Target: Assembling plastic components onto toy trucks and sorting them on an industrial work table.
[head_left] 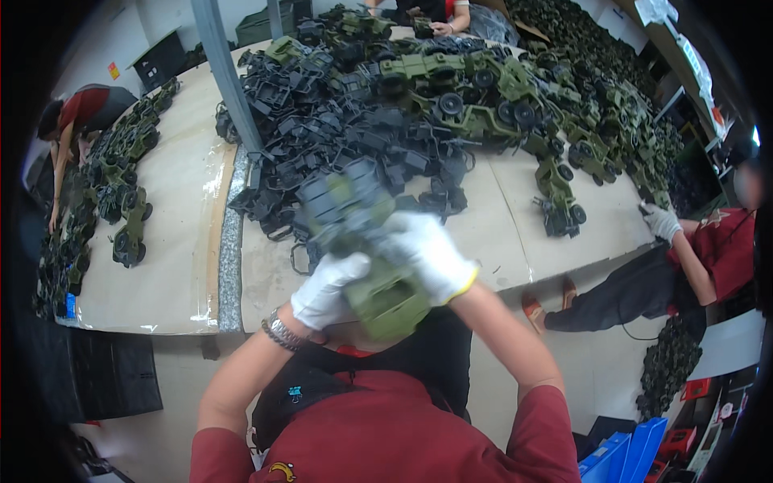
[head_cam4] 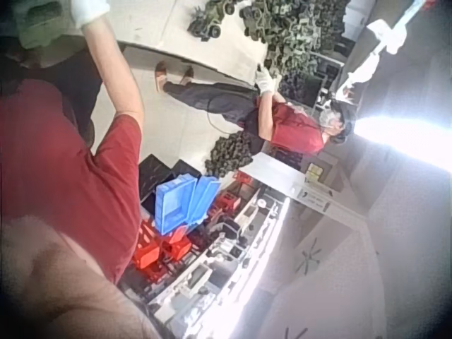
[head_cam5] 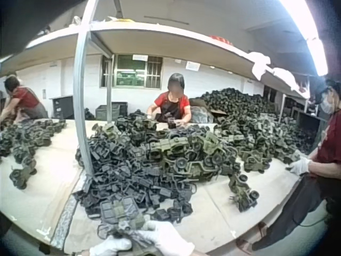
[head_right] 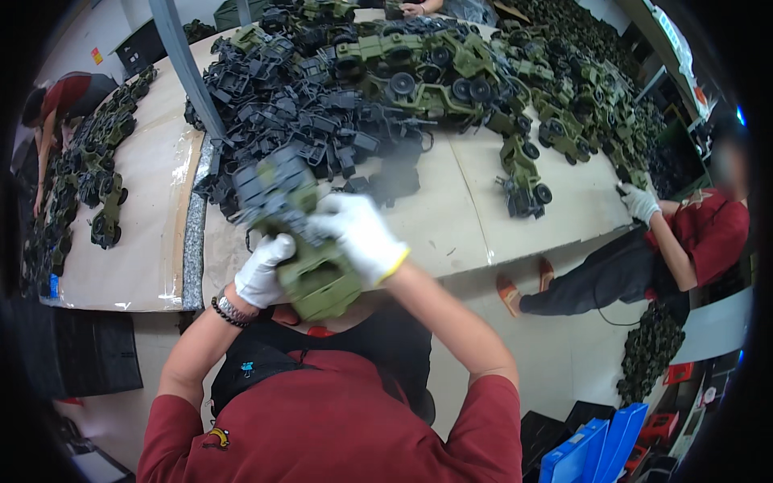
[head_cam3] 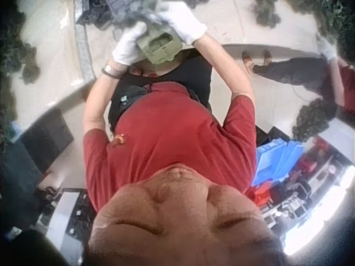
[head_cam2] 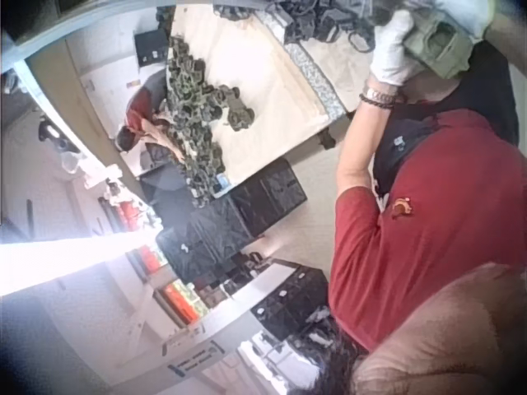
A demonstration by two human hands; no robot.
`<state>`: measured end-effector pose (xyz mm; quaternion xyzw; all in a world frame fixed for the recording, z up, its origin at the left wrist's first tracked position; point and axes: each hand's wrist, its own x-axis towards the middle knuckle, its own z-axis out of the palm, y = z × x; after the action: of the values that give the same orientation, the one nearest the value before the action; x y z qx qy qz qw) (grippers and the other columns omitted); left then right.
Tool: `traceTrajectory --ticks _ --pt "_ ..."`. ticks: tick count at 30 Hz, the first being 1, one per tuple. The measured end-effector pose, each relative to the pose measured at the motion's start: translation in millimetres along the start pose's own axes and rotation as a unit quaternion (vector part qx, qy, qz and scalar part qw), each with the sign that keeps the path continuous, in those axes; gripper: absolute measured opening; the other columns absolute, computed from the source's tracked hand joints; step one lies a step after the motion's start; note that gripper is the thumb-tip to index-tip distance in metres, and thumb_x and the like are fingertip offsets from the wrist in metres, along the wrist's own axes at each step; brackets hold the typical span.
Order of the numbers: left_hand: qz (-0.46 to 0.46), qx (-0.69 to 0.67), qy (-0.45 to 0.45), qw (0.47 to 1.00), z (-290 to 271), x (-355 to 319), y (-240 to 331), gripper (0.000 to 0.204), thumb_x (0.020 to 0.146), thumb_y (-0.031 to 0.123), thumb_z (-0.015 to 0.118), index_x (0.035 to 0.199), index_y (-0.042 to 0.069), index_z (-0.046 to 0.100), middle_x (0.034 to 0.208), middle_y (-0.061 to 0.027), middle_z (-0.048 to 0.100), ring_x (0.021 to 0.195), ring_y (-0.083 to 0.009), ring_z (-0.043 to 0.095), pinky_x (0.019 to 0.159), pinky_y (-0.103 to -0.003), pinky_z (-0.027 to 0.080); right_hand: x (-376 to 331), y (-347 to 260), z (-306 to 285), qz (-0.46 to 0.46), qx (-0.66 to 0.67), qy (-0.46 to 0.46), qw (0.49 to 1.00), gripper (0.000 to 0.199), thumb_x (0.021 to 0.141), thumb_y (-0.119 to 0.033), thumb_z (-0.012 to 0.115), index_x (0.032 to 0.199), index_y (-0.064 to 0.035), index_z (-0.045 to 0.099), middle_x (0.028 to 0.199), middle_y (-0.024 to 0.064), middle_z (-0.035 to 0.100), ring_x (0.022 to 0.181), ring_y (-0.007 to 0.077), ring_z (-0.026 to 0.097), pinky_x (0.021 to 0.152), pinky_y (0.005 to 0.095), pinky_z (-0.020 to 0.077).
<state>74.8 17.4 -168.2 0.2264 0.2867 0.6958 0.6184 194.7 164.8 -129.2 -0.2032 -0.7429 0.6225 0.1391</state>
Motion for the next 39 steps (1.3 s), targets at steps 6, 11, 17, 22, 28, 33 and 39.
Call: traceTrajectory --ticks 6,11,17,22,28,33,39 --pt "0.059 -0.015 0.046 0.997 -22 -38 -9 0.100 0.079 0.063 0.074 0.155 0.015 0.030 0.144 -0.0137 0.053 0.129 -0.0396 0.053 0.107 -0.056 0.047 -10 6 -10 -0.190 -0.225 0.056 0.954 0.025 0.088 -0.003 0.052 0.104 -0.0008 0.071 0.096 0.0130 0.073 0.087 0.0215 0.072 0.078 0.0326 0.0561" --pt "0.063 -0.049 0.039 0.996 -22 -38 5 0.101 0.081 0.071 0.065 0.159 0.023 0.022 0.140 -0.0156 0.054 0.125 -0.0411 0.055 0.098 -0.063 0.051 14 48 -90 -0.171 -0.461 0.339 0.802 0.036 0.082 -0.004 0.065 0.117 -0.0105 0.069 0.111 0.0167 0.070 0.104 0.0340 0.066 0.091 0.0426 0.0527" --pt "0.028 -0.015 0.011 0.999 -8 -40 -6 0.091 0.086 0.066 0.065 0.148 0.004 0.040 0.134 -0.0179 0.057 0.122 -0.0385 0.057 0.104 -0.051 0.048 37 99 -111 -0.135 -0.174 0.298 0.929 0.047 0.085 -0.004 0.067 0.132 -0.0047 0.061 0.113 0.0106 0.070 0.096 0.0219 0.068 0.084 0.0328 0.0541" --pt "0.026 -0.054 0.042 0.997 -19 -39 -11 0.079 0.090 0.060 0.064 0.142 0.004 0.046 0.134 -0.0187 0.058 0.121 -0.0299 0.059 0.105 -0.046 0.048 6 85 -128 -0.085 0.134 0.381 0.911 0.055 0.090 -0.008 0.063 0.144 -0.0045 0.051 0.104 0.0026 0.066 0.091 0.0095 0.064 0.072 0.0230 0.0491" --pt "0.052 -0.111 0.102 0.987 -15 -23 -5 0.063 0.095 0.050 0.060 0.140 0.007 0.047 0.134 -0.0194 0.058 0.123 -0.0326 0.058 0.108 -0.049 0.045 -59 137 -150 0.114 -0.263 0.347 0.893 0.060 0.085 -0.020 0.071 0.141 -0.0072 0.055 0.115 0.0125 0.067 0.096 0.0300 0.066 0.089 0.0373 0.0528" --pt "0.048 -0.092 0.145 0.984 -7 -11 12 0.049 0.099 0.040 0.056 0.135 0.007 0.053 0.134 -0.0162 0.060 0.123 -0.0310 0.058 0.108 -0.048 0.045 -63 80 -133 0.021 -0.543 0.267 0.796 0.072 0.075 -0.028 0.081 0.140 -0.0152 0.055 0.149 0.0186 0.046 0.133 0.0435 0.044 0.105 0.0481 0.0439" --pt "0.129 -0.011 0.174 0.976 14 1 4 0.035 0.096 0.019 0.066 0.125 0.002 0.058 0.119 -0.0103 0.066 0.109 -0.0226 0.065 0.097 -0.040 0.053 -32 108 -135 -0.057 -0.525 0.186 0.829 0.063 0.076 -0.028 0.081 0.133 -0.0112 0.060 0.130 0.0174 0.058 0.120 0.0395 0.052 0.103 0.0467 0.0440"
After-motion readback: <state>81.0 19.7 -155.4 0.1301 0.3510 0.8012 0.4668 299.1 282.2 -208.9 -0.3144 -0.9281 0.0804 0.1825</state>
